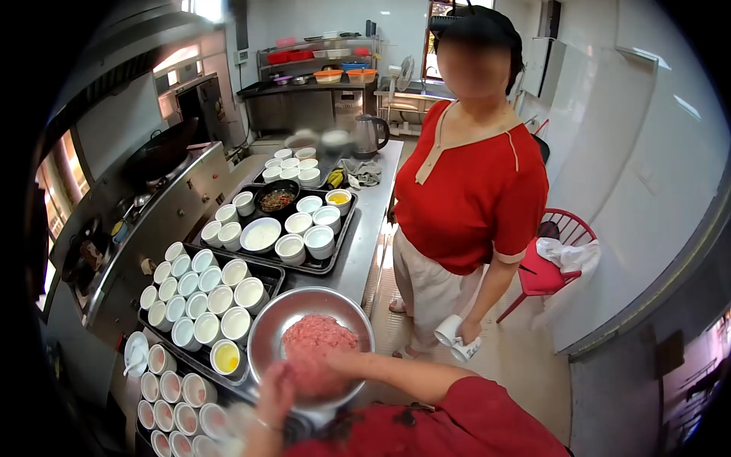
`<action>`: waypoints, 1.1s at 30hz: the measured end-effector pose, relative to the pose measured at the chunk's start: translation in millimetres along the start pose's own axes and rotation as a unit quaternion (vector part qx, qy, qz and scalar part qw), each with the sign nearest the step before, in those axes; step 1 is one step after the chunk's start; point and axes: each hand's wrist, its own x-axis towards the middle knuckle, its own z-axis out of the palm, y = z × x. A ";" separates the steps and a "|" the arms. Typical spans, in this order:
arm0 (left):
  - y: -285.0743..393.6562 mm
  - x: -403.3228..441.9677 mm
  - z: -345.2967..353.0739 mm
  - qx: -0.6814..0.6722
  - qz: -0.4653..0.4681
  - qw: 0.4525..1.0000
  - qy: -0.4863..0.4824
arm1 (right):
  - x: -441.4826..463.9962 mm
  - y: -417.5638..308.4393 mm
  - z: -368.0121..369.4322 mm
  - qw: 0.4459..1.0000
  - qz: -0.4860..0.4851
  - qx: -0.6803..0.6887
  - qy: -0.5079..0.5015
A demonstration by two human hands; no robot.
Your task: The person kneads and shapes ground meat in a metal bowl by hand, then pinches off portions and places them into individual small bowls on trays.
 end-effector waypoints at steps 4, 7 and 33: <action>-3.0 9.1 -3.6 0.012 -0.009 1.000 -0.018 | -4.1 -47.9 -56.5 0.999 0.004 0.031 -0.025; -10.9 11.3 -1.0 -0.012 -0.051 0.998 -0.019 | -5.4 -61.1 -75.5 0.995 0.037 0.062 -0.065; -22.9 31.5 -13.7 -0.062 -0.029 0.998 -0.002 | 29.8 -34.8 -23.1 0.954 -0.089 0.187 0.218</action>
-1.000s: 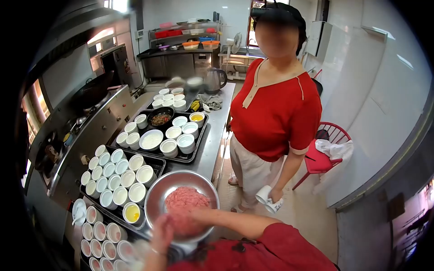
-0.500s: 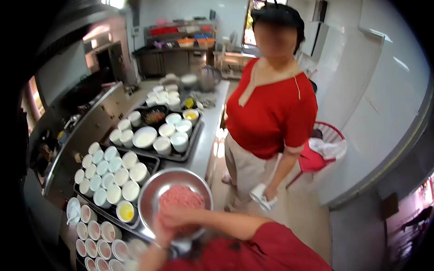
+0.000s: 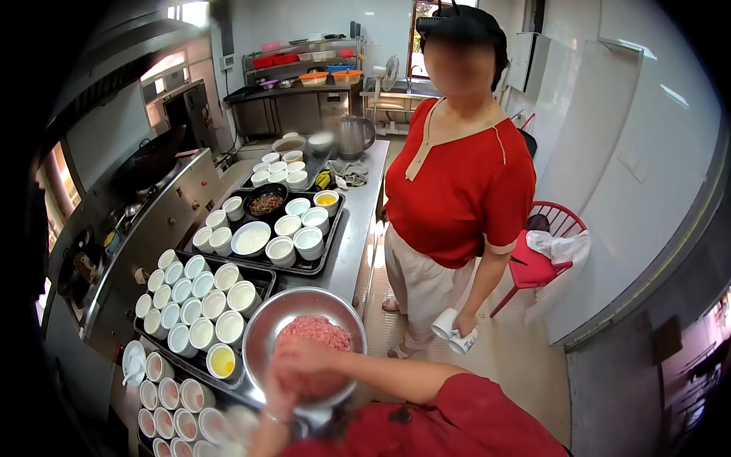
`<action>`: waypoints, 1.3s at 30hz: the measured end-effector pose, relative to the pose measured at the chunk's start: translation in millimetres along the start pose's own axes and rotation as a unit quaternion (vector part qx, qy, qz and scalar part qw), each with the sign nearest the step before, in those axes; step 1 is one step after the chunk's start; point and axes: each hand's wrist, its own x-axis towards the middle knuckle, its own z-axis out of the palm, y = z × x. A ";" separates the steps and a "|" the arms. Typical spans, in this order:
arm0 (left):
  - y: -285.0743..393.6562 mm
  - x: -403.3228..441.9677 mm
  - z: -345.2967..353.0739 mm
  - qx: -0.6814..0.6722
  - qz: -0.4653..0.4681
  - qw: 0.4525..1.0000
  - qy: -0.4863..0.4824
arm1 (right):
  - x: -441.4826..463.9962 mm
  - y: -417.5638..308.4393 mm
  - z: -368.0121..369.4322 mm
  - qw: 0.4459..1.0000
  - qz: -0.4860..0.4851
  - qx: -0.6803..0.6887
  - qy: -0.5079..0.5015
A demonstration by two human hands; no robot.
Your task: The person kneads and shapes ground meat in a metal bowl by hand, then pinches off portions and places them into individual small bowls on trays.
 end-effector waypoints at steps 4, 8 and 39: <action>4.5 -15.3 50.3 0.069 0.152 0.986 0.024 | -7.2 4.1 5.4 0.652 0.391 0.622 0.184; 0.0 -35.2 80.5 0.663 0.438 0.605 -0.051 | -8.0 -33.9 7.2 0.499 0.504 0.691 0.141; 3.8 -29.9 88.8 0.408 0.188 0.893 0.009 | -6.0 -21.5 4.7 0.593 0.421 0.662 0.181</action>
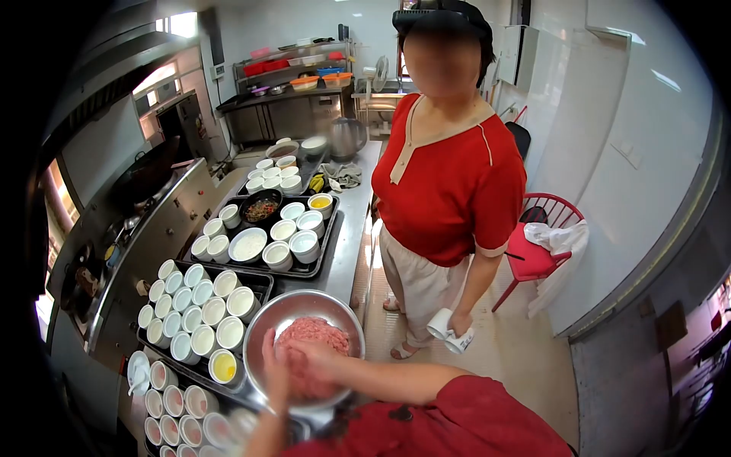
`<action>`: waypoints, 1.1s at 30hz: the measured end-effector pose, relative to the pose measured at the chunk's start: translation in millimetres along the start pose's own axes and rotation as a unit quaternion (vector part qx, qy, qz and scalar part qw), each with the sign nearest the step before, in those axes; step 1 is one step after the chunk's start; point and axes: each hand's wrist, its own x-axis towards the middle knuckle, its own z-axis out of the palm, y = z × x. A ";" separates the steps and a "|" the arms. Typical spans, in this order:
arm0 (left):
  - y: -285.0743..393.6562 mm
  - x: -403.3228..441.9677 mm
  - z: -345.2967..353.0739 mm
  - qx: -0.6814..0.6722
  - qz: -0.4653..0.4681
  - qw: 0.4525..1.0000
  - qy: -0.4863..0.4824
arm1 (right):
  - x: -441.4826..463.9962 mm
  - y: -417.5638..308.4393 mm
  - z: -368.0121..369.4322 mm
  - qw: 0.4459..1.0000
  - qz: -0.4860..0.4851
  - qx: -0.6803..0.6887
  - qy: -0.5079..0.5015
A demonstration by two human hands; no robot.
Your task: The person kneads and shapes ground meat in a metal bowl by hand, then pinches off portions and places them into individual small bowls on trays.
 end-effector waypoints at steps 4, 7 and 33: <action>-11.1 1.1 -13.8 -0.462 -0.239 0.849 -0.094 | -3.4 5.2 -3.7 0.786 -0.345 -0.508 -0.065; -11.8 1.3 -16.4 -0.506 -0.262 0.815 -0.108 | -4.4 5.3 -10.2 0.594 -0.451 -0.661 -0.080; -19.9 5.5 -12.8 -0.535 -0.210 0.818 -0.028 | 52.9 13.3 -43.6 0.513 -0.549 -0.649 -0.121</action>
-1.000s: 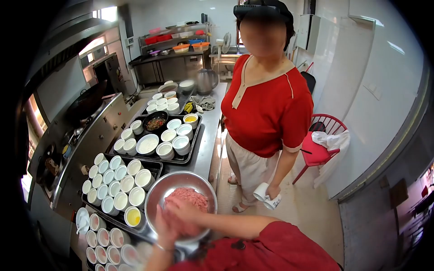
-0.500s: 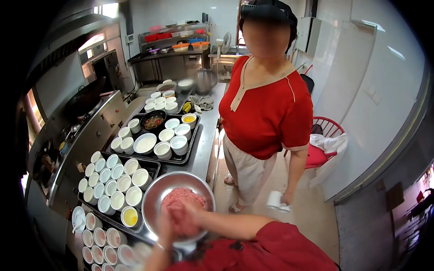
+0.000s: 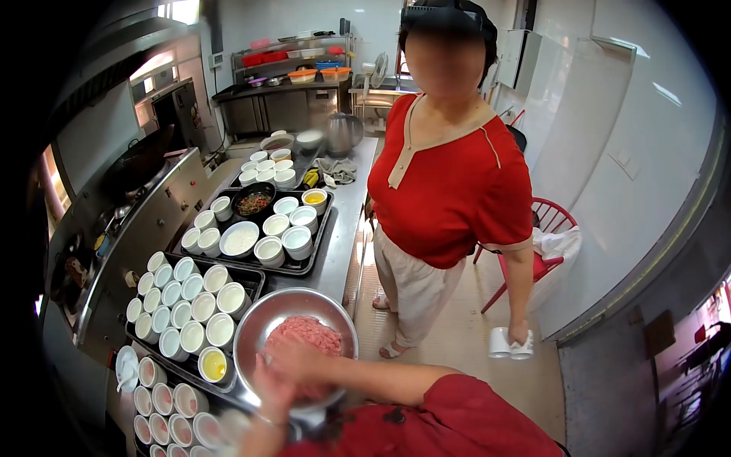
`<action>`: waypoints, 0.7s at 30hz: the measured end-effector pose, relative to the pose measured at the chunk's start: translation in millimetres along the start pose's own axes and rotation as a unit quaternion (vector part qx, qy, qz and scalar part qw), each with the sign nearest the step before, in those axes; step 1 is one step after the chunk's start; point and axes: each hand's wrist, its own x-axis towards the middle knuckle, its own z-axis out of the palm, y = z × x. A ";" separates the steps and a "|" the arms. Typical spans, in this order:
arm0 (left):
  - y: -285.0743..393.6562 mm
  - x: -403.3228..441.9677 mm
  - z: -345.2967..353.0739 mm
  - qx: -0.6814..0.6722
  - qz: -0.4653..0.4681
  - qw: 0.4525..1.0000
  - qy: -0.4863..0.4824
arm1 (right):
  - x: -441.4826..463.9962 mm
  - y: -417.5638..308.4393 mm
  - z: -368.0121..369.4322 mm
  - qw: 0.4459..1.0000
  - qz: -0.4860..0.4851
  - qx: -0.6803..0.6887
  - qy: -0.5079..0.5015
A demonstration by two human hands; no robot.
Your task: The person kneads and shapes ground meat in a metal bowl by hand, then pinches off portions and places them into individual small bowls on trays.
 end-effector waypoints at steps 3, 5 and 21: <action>4.4 18.9 -26.8 0.043 0.052 0.997 -0.030 | 9.7 -5.7 -6.3 0.998 0.023 0.029 0.059; 4.2 19.3 -27.9 0.099 0.082 0.989 -0.072 | 12.1 -16.6 -22.6 0.801 0.397 0.445 0.060; 10.6 2.8 -19.9 0.035 -0.020 0.999 -0.015 | 2.0 -26.6 -16.2 0.994 0.083 0.035 -0.059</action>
